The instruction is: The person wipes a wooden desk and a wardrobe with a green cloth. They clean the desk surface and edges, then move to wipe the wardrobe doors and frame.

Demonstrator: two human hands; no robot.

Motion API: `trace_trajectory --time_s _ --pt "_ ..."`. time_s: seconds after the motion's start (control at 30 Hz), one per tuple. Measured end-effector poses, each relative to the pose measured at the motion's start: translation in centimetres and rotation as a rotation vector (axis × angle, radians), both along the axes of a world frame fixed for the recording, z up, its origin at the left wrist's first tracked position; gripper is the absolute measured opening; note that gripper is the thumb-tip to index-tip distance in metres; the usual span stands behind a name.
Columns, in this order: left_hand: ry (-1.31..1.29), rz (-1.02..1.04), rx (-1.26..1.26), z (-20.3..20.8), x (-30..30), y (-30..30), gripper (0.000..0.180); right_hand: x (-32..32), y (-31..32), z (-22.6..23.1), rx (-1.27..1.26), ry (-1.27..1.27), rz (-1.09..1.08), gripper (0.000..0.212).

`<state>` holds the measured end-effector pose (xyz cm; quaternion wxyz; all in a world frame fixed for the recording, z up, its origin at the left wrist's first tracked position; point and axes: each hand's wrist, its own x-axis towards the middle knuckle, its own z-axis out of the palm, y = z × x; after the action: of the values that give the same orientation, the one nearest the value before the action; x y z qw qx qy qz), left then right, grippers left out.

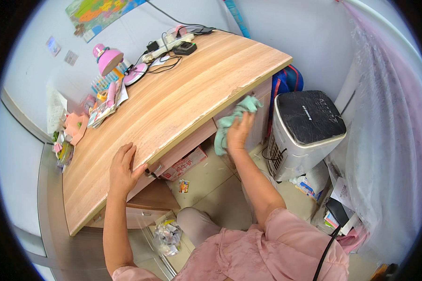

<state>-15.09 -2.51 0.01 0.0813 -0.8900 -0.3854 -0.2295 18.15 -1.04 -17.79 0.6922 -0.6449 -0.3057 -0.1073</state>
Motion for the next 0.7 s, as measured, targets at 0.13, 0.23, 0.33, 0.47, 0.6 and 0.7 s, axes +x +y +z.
trace_trajectory --time_s 0.13,0.23,0.33,0.47,0.6,0.7 --pt "-0.009 -0.015 -0.017 0.2 0.8 0.1 0.058 -4.8 -1.8 -0.2 -0.098 -0.399 0.293 0.039" --pt "0.003 -0.021 0.005 0.4 0.7 -0.2 0.057 -3.1 -3.4 -1.1 -0.057 -0.29 0.421 0.044" --pt "0.004 0.015 -0.056 0.4 0.3 -0.4 0.055 2.8 -3.1 1.3 0.121 0.156 0.087 0.048" --pt "-0.009 -0.008 -0.084 0.5 0.9 -0.4 0.054 9.7 -1.1 5.1 0.213 0.382 0.142 0.057" --pt "-0.064 -0.034 -0.055 0.0 1.3 -0.1 0.055 5.9 -0.1 3.2 -0.15 -0.108 0.048 0.045" --pt "-0.08 -0.019 -0.084 -0.2 0.9 -0.1 0.056 5.2 -2.3 0.8 -0.115 -0.27 0.233 0.042"
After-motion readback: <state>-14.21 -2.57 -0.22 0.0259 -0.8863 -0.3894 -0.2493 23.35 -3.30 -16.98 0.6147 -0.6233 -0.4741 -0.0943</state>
